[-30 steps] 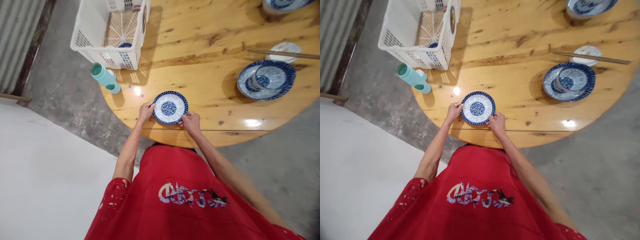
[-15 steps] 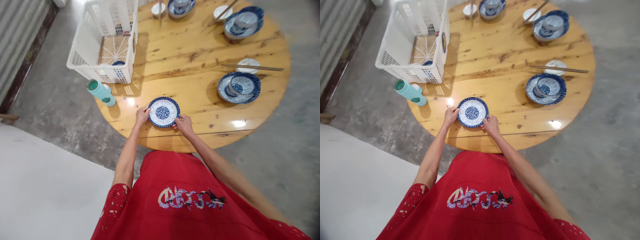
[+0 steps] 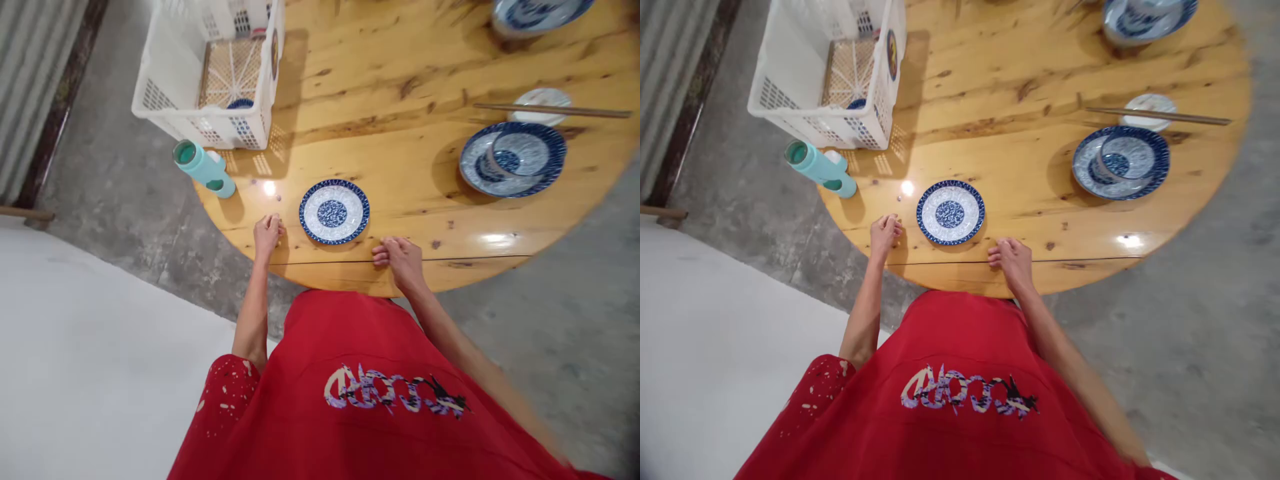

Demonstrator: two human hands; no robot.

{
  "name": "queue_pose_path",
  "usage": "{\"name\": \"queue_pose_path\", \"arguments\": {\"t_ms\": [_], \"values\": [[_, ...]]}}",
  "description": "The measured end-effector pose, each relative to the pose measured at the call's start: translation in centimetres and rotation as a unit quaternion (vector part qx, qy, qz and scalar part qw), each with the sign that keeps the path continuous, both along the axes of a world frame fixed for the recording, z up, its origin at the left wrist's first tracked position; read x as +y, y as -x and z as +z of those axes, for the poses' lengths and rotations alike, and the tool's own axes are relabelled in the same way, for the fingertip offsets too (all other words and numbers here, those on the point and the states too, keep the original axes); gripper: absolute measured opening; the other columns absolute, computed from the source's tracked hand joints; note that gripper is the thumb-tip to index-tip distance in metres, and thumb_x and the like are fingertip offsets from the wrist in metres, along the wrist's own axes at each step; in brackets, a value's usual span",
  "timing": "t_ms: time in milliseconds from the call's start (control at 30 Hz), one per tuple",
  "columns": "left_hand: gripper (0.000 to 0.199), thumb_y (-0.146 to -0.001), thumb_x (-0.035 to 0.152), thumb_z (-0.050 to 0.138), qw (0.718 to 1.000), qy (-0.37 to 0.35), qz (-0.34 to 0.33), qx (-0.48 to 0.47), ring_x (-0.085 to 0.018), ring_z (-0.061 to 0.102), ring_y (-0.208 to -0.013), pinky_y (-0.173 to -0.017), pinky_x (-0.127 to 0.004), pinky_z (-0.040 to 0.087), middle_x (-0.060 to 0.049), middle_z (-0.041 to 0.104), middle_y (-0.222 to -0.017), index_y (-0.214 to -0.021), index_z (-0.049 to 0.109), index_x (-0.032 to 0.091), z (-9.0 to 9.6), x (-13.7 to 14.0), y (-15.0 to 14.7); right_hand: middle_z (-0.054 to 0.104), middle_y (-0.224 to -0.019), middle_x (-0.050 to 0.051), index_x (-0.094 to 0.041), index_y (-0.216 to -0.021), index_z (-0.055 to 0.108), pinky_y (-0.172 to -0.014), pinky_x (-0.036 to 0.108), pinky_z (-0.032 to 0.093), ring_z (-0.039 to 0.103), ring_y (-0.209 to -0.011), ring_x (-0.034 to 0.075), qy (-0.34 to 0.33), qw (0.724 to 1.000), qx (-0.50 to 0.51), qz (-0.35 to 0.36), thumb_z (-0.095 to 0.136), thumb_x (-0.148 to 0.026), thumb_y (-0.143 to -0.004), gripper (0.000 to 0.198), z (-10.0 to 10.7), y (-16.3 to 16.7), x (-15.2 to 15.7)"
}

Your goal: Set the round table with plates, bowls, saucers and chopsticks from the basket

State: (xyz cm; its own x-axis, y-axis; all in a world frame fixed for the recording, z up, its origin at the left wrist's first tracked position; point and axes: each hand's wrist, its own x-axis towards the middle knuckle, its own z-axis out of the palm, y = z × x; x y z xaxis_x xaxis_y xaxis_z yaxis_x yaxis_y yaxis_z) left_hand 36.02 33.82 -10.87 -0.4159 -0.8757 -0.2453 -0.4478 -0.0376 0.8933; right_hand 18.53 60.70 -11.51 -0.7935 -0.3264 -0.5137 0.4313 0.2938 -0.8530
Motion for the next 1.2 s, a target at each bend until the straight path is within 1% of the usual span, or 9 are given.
{"name": "queue_pose_path", "arguments": {"t_ms": [167, 267, 367, 500, 533, 667, 800, 967, 1200], "values": [[0.024, -0.085, 0.032, 0.051, 0.991, -0.008, 0.132, -0.007, -0.010, 0.060, -0.055, -0.056, -0.020, 0.048, 0.000, 0.065, -0.069, -0.088, 0.068, 0.015, 1.1, 1.5, -5.5, 0.069, -0.065, 0.003, -0.018, -0.077, 0.062, -0.041, 0.021, 0.052, 0.059, -0.046, 0.011, -0.027, 0.998, -0.006, -0.054, 0.075, -0.044, -0.068, 0.031, -0.4, -1.6, 5.7], [0.028, -0.084, 0.033, 0.052, 0.990, -0.008, 0.141, -0.013, -0.010, 0.060, -0.055, -0.057, -0.021, 0.050, 0.000, 0.067, -0.071, -0.093, 0.069, 0.014, 1.5, 2.9, -6.3, 0.069, -0.066, 0.003, -0.019, -0.078, 0.062, -0.043, 0.021, 0.053, 0.060, -0.047, 0.012, -0.028, 0.998, 0.001, -0.057, 0.075, -0.047, -0.067, 0.032, -0.4, -2.1, 6.8], [0.028, -0.084, 0.038, 0.054, 0.997, -0.032, 0.075, -0.004, -0.011, 0.061, -0.054, -0.056, -0.021, 0.049, -0.001, 0.068, -0.071, -0.091, 0.069, 0.015, 1.6, 4.3, -4.1, 0.068, -0.068, 0.003, -0.020, -0.079, 0.060, -0.045, 0.022, 0.052, 0.060, -0.049, 0.012, -0.028, 0.999, 0.014, -0.025, 0.071, -0.050, -0.070, 0.034, 0.1, -2.2, 5.7], [0.031, -0.084, 0.047, 0.057, 0.993, -0.118, -0.016, 0.001, -0.013, 0.061, -0.051, -0.050, -0.022, 0.048, -0.002, 0.069, -0.067, -0.082, 0.062, 0.017, 1.4, 5.9, 0.6, 0.067, -0.067, 0.002, -0.021, -0.079, 0.057, -0.045, 0.022, 0.049, 0.060, -0.049, 0.012, -0.028, 0.998, 0.019, 0.045, 0.059, -0.049, -0.077, 0.029, 1.4, -2.3, 3.2], [0.032, -0.084, 0.049, 0.058, 0.991, -0.132, -0.027, 0.000, -0.014, 0.062, -0.051, -0.050, -0.023, 0.049, -0.002, 0.069, -0.066, -0.080, 0.061, 0.017, 1.2, 6.1, 1.7, 0.067, -0.068, 0.002, -0.021, -0.079, 0.057, -0.046, 0.021, 0.049, 0.059, -0.049, 0.012, -0.022, 0.997, 0.020, 0.066, 0.056, -0.047, -0.080, 0.026, 1.7, -2.2, 2.7], [0.028, -0.084, 0.046, 0.059, 0.989, -0.144, -0.018, -0.008, -0.017, 0.065, -0.052, -0.048, -0.025, 0.050, 0.001, 0.064, -0.058, -0.076, 0.055, 0.019, 0.4, 6.3, 4.3, 0.065, -0.063, 0.000, -0.021, -0.073, 0.057, -0.045, 0.021, 0.047, 0.058, -0.047, 0.012, -0.014, 0.998, 0.038, 0.050, 0.053, -0.039, -0.081, 0.019, 2.2, -1.7, 2.2], [0.021, -0.081, 0.039, 0.061, 0.989, -0.147, -0.006, -0.016, -0.017, 0.063, -0.048, -0.048, -0.027, 0.051, 0.003, 0.062, -0.053, -0.075, 0.055, 0.020, -0.2, 5.9, 4.8, 0.064, -0.061, -0.001, -0.022, -0.073, 0.057, -0.045, 0.022, 0.047, 0.058, -0.046, 0.013, -0.009, 0.999, 0.035, 0.036, 0.053, -0.035, -0.082, 0.017, 2.4, -1.6, 3.0], [0.017, -0.081, 0.036, 0.057, 0.989, -0.140, -0.010, -0.041, -0.018, 0.064, -0.048, -0.048, -0.027, 0.052, 0.002, 0.064, -0.053, -0.075, 0.056, 0.020, 0.1, 5.9, 5.1, 0.064, -0.061, -0.001, -0.022, -0.073, 0.057, -0.044, 0.022, 0.047, 0.058, -0.045, 0.013, -0.010, 0.999, 0.034, 0.024, 0.053, -0.036, -0.081, 0.017, 2.5, -0.9, 3.2], [0.019, -0.087, 0.030, 0.053, 0.987, -0.146, -0.009, -0.065, -0.017, 0.063, -0.049, -0.050, -0.027, 0.050, 0.000, 0.062, -0.053, -0.071, 0.054, 0.019, 1.3, 8.3, 4.5, 0.065, -0.064, 0.001, -0.021, -0.076, 0.058, -0.045, 0.022, 0.048, 0.058, -0.048, 0.012, -0.014, 0.998, 0.006, 0.058, 0.057, -0.044, -0.081, 0.024, 1.8, -1.4, 4.3]]}}
